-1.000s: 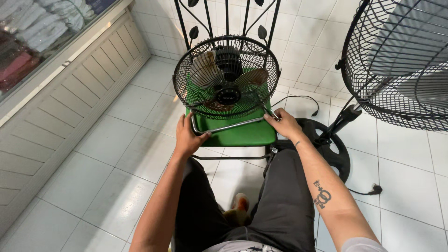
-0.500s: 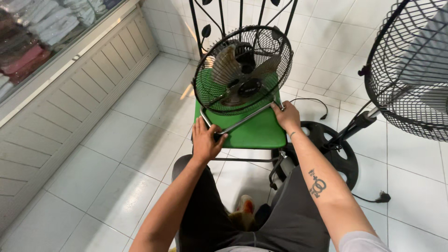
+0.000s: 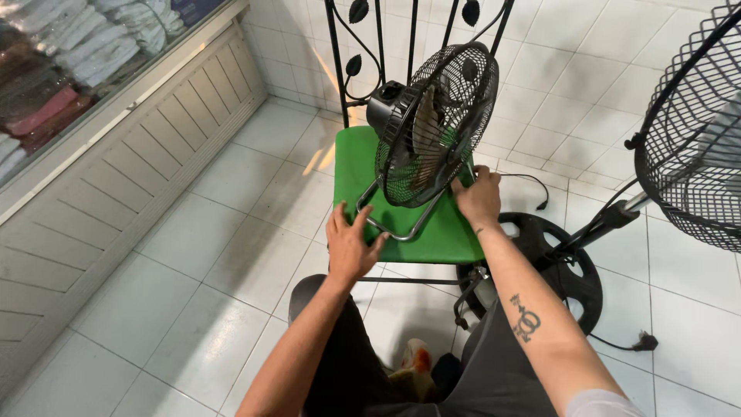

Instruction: The person disassembles and reassembles a small electric fan placed on a green chair. They remove the front grille, detach the fan blades, and then reattach the blades and grille in sequence.

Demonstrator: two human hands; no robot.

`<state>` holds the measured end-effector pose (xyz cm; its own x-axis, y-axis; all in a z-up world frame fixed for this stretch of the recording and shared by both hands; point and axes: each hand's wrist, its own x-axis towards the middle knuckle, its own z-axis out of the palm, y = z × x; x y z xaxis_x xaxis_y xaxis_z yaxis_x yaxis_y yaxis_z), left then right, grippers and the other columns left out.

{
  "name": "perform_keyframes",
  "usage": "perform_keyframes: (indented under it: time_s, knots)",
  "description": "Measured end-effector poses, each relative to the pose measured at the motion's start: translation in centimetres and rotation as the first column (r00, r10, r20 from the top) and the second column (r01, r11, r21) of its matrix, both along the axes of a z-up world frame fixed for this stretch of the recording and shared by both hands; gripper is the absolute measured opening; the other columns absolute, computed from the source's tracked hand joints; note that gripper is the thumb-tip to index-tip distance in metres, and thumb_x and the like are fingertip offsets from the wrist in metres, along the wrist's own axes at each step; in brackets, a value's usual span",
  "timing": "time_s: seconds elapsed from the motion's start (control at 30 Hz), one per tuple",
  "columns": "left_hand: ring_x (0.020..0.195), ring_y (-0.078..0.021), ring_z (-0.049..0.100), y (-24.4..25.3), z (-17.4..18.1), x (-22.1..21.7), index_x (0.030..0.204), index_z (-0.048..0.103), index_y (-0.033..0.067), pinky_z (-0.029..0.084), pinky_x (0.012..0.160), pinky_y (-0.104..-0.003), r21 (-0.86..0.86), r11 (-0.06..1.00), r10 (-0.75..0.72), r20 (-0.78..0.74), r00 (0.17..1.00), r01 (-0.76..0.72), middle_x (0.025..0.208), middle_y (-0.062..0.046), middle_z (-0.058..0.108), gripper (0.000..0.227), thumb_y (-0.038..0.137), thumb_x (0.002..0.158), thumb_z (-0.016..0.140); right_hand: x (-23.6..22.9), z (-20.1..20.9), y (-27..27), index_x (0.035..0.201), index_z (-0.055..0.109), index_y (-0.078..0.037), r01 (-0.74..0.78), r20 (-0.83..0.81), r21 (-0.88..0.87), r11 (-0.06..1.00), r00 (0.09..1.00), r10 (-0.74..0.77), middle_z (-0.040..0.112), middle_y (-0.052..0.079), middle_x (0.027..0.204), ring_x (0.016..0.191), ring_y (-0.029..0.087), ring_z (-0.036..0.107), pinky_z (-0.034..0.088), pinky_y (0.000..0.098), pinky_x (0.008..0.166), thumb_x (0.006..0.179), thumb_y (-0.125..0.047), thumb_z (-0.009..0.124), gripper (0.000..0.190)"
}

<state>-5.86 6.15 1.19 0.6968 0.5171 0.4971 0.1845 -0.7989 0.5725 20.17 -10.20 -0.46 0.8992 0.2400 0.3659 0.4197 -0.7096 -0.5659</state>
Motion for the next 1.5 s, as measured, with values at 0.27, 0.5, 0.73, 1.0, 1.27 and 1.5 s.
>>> perform_keyframes:
  time_s: [0.27, 0.5, 0.73, 1.0, 1.27, 1.5]
  knots:
    - [0.105, -0.0326, 0.058, 4.8, 0.0, 1.5, 0.097, 0.071, 0.0065, 0.047, 0.093, -0.044, 0.171, 0.935, -0.300, -0.085, 0.950, 0.311, 0.111, -0.012, 0.063, 0.043, 0.041, 0.075, 0.084, -4.0, 0.5, 2.8, 0.117, 0.065, -0.003, -0.055, -0.285, -0.125, 0.991, 0.958, 0.018, 0.075, 0.022, 0.103, 0.099, 0.040, 0.071, 0.056, 0.0486, 0.083, 0.088, -0.046, 0.073, 0.052]
    - [0.086, -0.0299, 0.058, -2.0, -0.9, 4.2, 0.080, 0.067, 0.0079, 0.044, 0.075, -0.043, 0.151, 0.978, -0.140, -0.041, 0.989, 0.145, 0.085, -0.008, 0.062, 0.039, 0.042, 0.077, 0.086, 1.3, -0.2, 5.1, 0.106, 0.073, -0.011, -0.357, -0.121, -0.186, 0.915, 0.933, 0.339, 0.073, 0.021, 0.108, 0.101, 0.044, 0.067, 0.054, 0.0508, 0.083, 0.089, -0.040, 0.067, 0.034]
    - [0.084, -0.0303, 0.060, -3.5, -1.3, 6.4, 0.080, 0.068, 0.0074, 0.045, 0.075, -0.044, 0.153, 0.982, -0.117, 0.004, 0.993, 0.115, 0.083, -0.009, 0.062, 0.038, 0.040, 0.073, 0.086, 3.0, 3.3, 3.7, 0.106, 0.072, -0.009, -0.247, -0.168, -0.189, 0.951, 0.962, 0.216, 0.073, 0.023, 0.099, 0.095, 0.045, 0.068, 0.054, 0.0528, 0.080, 0.087, -0.038, 0.066, 0.035]
    - [0.091, -0.0314, 0.066, -0.5, -0.2, 4.9, 0.092, 0.073, 0.0072, 0.054, 0.082, -0.043, -0.120, 0.949, -0.293, 0.007, 0.956, 0.292, 0.094, -0.010, 0.069, 0.031, 0.036, 0.086, 0.083, 5.8, 4.3, 1.3, 0.103, 0.075, -0.007, -0.249, -0.148, -0.404, 0.880, 0.967, 0.205, 0.073, 0.023, 0.104, 0.101, 0.045, 0.067, 0.054, 0.0530, 0.084, 0.090, -0.035, 0.064, 0.033]
    - [0.134, -0.0337, 0.046, 10.8, 6.7, 8.8, 0.156, 0.026, 0.0030, 0.046, 0.105, -0.045, -0.357, 0.890, -0.120, 0.418, 0.901, 0.284, 0.154, -0.023, 0.036, 0.116, 0.032, 0.070, 0.098, -4.4, 2.6, -1.2, 0.115, 0.071, -0.010, -0.107, -0.353, -0.198, 0.974, 0.935, 0.031, 0.074, 0.019, 0.102, 0.100, 0.038, 0.070, 0.054, 0.0461, 0.085, 0.083, -0.043, 0.073, 0.046]
    - [0.128, -0.0308, 0.063, 12.2, 11.4, 12.9, 0.152, 0.035, 0.0016, 0.054, 0.109, -0.041, -0.463, 0.653, -0.492, 0.343, 0.800, 0.599, 0.139, -0.018, 0.059, 0.112, 0.037, 0.065, 0.096, -3.3, 2.1, -0.3, 0.112, 0.073, -0.011, -0.189, -0.295, -0.165, 0.968, 0.946, 0.135, 0.075, 0.019, 0.098, 0.097, 0.039, 0.070, 0.054, 0.0477, 0.085, 0.086, -0.032, 0.068, 0.034]
